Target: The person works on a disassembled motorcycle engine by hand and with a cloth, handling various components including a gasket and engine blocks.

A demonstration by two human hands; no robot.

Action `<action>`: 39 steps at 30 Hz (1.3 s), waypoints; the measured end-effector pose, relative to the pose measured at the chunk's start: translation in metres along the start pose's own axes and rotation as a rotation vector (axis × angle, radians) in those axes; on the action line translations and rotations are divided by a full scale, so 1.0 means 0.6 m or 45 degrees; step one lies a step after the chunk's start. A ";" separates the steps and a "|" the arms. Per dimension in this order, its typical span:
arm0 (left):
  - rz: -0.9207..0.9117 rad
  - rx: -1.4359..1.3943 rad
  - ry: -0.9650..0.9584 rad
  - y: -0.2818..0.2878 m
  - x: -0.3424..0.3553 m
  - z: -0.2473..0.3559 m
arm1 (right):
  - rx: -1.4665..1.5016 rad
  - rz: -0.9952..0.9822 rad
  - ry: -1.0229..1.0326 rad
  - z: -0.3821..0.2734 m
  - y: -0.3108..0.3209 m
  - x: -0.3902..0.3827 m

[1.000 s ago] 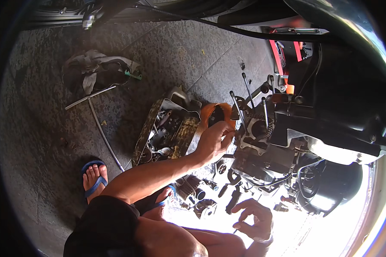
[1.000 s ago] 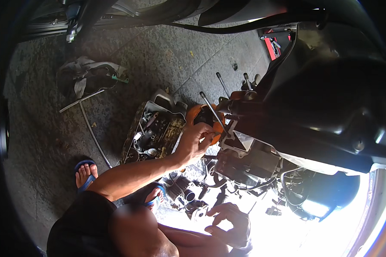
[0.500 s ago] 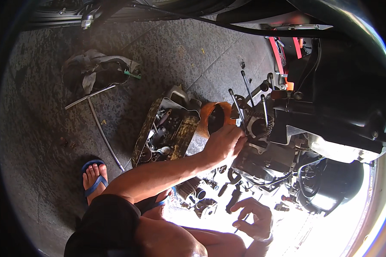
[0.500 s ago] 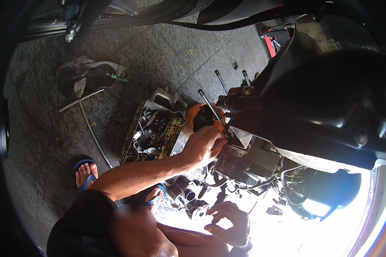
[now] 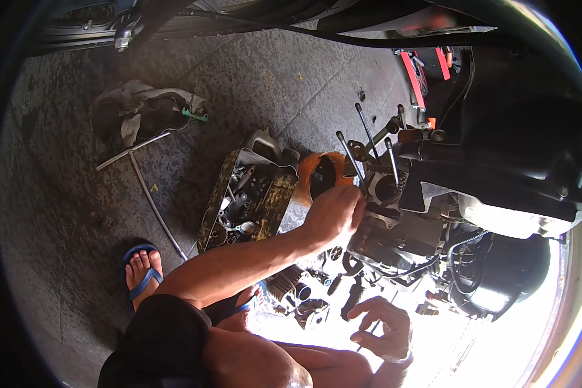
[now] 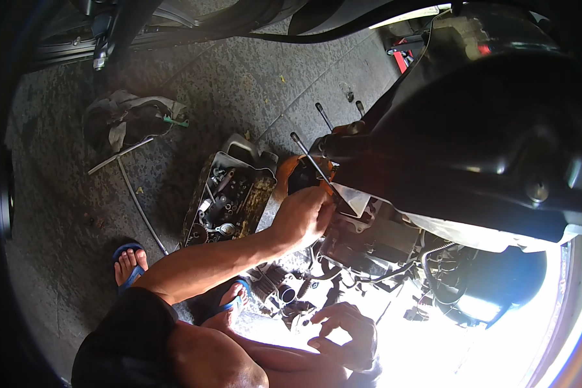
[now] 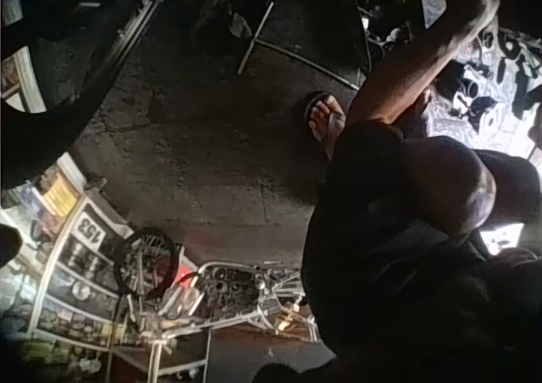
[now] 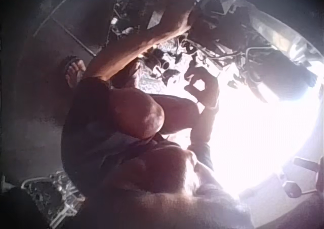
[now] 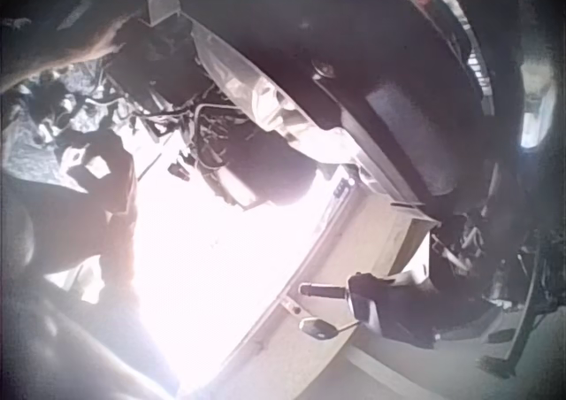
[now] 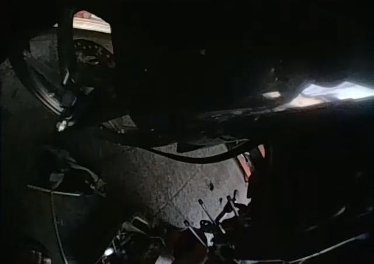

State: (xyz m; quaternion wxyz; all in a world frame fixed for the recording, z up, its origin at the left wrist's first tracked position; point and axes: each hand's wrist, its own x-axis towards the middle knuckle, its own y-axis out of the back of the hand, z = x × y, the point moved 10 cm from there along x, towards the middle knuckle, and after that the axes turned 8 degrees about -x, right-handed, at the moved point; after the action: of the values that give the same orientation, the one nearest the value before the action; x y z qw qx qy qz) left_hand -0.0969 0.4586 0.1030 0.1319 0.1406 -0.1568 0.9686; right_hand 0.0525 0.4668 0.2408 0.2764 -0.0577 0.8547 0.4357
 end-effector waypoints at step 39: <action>-0.048 -0.172 0.096 -0.014 -0.003 -0.022 | 0.004 0.018 0.007 -0.021 0.000 0.000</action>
State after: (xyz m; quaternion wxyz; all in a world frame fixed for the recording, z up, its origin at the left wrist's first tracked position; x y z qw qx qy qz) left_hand -0.0958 0.4704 0.0926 0.1651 0.0977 -0.2140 0.9578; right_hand 0.0472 0.4568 0.2468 0.2710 -0.0527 0.8565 0.4361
